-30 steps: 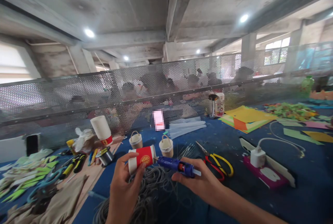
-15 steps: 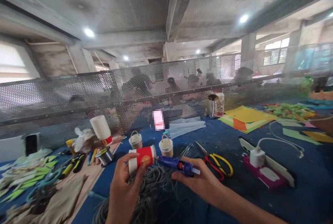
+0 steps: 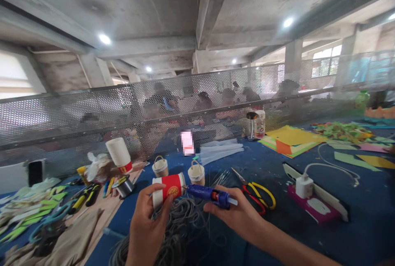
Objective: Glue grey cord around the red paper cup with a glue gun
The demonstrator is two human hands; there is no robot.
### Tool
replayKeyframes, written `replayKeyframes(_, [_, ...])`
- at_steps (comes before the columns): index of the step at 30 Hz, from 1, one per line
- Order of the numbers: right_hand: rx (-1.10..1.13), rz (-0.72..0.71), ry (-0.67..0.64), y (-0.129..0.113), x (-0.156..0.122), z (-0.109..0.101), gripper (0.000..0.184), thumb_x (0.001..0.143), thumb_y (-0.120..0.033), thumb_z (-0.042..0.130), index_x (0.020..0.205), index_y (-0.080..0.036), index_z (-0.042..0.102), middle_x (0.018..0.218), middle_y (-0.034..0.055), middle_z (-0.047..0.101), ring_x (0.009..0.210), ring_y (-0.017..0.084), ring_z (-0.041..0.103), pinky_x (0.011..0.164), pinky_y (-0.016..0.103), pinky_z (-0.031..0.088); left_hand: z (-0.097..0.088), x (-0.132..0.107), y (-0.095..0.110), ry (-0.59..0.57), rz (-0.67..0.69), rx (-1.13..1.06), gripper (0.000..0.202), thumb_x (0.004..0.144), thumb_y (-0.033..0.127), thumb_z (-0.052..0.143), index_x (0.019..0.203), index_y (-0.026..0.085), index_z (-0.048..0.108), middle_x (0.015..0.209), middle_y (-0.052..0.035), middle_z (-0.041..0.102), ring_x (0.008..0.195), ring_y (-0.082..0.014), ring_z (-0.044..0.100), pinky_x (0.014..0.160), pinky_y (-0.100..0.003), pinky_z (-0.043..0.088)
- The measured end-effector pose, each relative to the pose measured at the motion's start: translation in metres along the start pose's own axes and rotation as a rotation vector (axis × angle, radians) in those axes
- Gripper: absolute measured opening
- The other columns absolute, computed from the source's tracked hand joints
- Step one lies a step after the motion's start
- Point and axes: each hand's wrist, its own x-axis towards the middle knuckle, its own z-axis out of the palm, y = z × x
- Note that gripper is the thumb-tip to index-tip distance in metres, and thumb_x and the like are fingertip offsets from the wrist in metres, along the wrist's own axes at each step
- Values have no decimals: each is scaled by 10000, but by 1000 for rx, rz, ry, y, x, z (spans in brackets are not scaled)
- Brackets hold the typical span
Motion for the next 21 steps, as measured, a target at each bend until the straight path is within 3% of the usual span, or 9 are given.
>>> replayKeyframes(10, [14,16,6,-3,0,-1,317,756,-496,774,831,-194,715,760,11,689,685,168,598,598,252,452,-1,-1,1,15,29,23,348,805,452,705,1028,215,580,876,-35,731,735,-208,724,680,-293,585])
replayKeyframes(21, [-14,36,26,-5,2,-1,322,747,-496,783,810,-191,704,710,-1,671,687,167,596,603,244,469,1,-3,-2,13,50,2,345,806,426,712,1050,230,565,885,-22,720,711,-202,711,654,-280,559])
